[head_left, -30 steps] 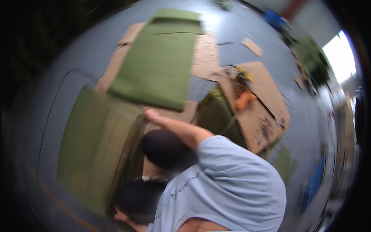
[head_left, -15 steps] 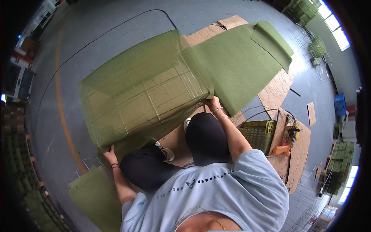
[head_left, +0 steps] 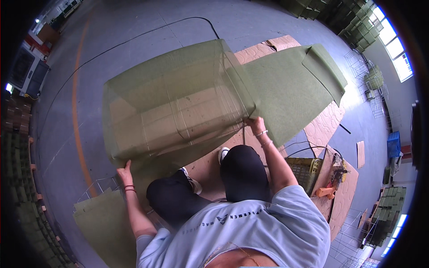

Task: Apply hot glue to the metal wire frame and press the mesh material onto it to secure it.

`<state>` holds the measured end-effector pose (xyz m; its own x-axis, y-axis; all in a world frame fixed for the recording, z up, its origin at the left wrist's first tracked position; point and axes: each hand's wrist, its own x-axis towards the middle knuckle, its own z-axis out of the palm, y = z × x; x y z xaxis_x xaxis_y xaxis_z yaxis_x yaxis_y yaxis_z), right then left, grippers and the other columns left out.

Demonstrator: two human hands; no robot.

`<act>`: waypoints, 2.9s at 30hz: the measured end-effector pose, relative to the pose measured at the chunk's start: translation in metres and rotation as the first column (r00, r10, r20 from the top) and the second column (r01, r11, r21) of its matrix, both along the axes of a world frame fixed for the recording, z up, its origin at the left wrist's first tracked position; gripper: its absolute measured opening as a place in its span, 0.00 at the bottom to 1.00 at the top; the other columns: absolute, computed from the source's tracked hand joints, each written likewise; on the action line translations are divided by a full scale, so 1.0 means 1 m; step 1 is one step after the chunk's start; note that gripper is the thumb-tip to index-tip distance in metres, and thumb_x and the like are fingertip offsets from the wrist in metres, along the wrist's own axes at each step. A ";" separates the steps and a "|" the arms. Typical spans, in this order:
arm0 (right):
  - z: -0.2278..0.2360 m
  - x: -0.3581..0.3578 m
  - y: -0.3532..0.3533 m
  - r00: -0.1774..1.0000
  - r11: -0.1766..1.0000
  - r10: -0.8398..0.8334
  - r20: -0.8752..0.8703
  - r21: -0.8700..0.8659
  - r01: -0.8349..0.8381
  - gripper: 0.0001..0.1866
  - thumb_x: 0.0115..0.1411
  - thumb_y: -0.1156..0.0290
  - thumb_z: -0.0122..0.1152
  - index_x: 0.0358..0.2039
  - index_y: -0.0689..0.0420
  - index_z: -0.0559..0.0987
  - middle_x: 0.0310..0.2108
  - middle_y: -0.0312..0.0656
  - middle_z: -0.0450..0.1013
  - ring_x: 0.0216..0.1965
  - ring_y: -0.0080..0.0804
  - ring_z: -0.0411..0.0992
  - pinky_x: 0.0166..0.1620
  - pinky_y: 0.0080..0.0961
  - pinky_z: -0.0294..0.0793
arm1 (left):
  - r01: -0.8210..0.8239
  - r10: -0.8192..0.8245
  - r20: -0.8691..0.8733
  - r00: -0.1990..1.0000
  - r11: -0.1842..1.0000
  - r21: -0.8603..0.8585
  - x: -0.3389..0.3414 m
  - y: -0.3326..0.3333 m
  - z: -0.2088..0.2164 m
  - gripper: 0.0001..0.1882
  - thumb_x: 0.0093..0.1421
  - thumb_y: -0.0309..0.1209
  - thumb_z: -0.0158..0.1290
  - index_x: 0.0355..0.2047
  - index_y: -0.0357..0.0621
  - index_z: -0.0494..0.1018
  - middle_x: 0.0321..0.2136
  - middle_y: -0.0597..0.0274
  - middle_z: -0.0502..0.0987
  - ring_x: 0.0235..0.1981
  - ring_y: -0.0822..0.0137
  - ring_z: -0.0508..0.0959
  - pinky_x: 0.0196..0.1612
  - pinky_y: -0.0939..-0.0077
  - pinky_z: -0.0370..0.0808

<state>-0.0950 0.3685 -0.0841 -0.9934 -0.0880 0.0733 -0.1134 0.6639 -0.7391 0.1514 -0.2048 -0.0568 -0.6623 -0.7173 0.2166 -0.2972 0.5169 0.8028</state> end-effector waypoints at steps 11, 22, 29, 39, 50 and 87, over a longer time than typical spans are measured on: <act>0.169 -0.208 -0.077 0.965 0.985 0.136 0.222 0.071 -0.155 0.11 0.50 0.66 0.60 0.25 0.62 0.79 0.17 0.38 0.74 0.17 0.22 0.73 0.22 0.18 0.73 | 0.155 -0.163 -0.025 0.986 0.971 -0.183 -0.189 -0.091 0.133 0.18 0.50 0.37 0.57 0.28 0.30 0.73 0.23 0.51 0.77 0.23 0.66 0.74 0.31 0.70 0.69; 0.148 -0.237 -0.110 0.997 0.855 0.037 0.070 -0.518 0.005 0.11 0.49 0.73 0.60 0.33 0.65 0.76 0.21 0.42 0.74 0.22 0.25 0.75 0.26 0.18 0.75 | 0.136 -0.136 0.027 0.990 0.990 0.027 -0.252 -0.127 0.152 0.15 0.49 0.36 0.57 0.29 0.34 0.75 0.22 0.63 0.77 0.23 0.73 0.73 0.29 0.75 0.69; 0.125 -0.212 -0.062 0.996 0.861 0.073 -0.053 -0.500 -0.090 0.10 0.53 0.75 0.56 0.36 0.67 0.76 0.26 0.43 0.75 0.25 0.28 0.74 0.31 0.21 0.75 | 0.210 -0.211 0.009 0.978 0.966 -0.154 -0.236 -0.097 0.149 0.21 0.47 0.45 0.57 0.23 0.35 0.74 0.17 0.51 0.75 0.19 0.63 0.75 0.26 0.69 0.69; 0.123 -0.176 -0.063 0.994 0.842 0.037 0.108 -0.539 0.028 0.10 0.54 0.74 0.57 0.34 0.66 0.76 0.25 0.41 0.74 0.24 0.26 0.73 0.28 0.20 0.74 | 0.120 -0.121 -0.012 0.993 0.990 -0.072 -0.206 -0.067 0.141 0.16 0.48 0.36 0.57 0.28 0.33 0.73 0.21 0.57 0.76 0.22 0.72 0.71 0.29 0.72 0.68; 0.094 -0.185 -0.063 0.998 0.858 -0.056 0.019 -0.510 0.058 0.10 0.56 0.72 0.55 0.32 0.67 0.77 0.26 0.41 0.75 0.25 0.25 0.74 0.29 0.18 0.75 | -0.041 0.048 0.094 0.994 0.996 -0.078 -0.193 -0.063 0.153 0.19 0.48 0.39 0.59 0.23 0.30 0.73 0.17 0.59 0.74 0.19 0.72 0.68 0.27 0.72 0.67; 0.110 -0.272 -0.084 0.997 0.994 -0.071 0.037 -0.085 0.074 0.11 0.47 0.64 0.63 0.26 0.59 0.80 0.18 0.39 0.74 0.20 0.22 0.73 0.24 0.19 0.71 | 0.090 -0.034 0.332 0.943 0.984 -0.154 -0.287 -0.128 0.125 0.18 0.48 0.40 0.58 0.30 0.36 0.75 0.25 0.59 0.77 0.26 0.69 0.74 0.32 0.73 0.68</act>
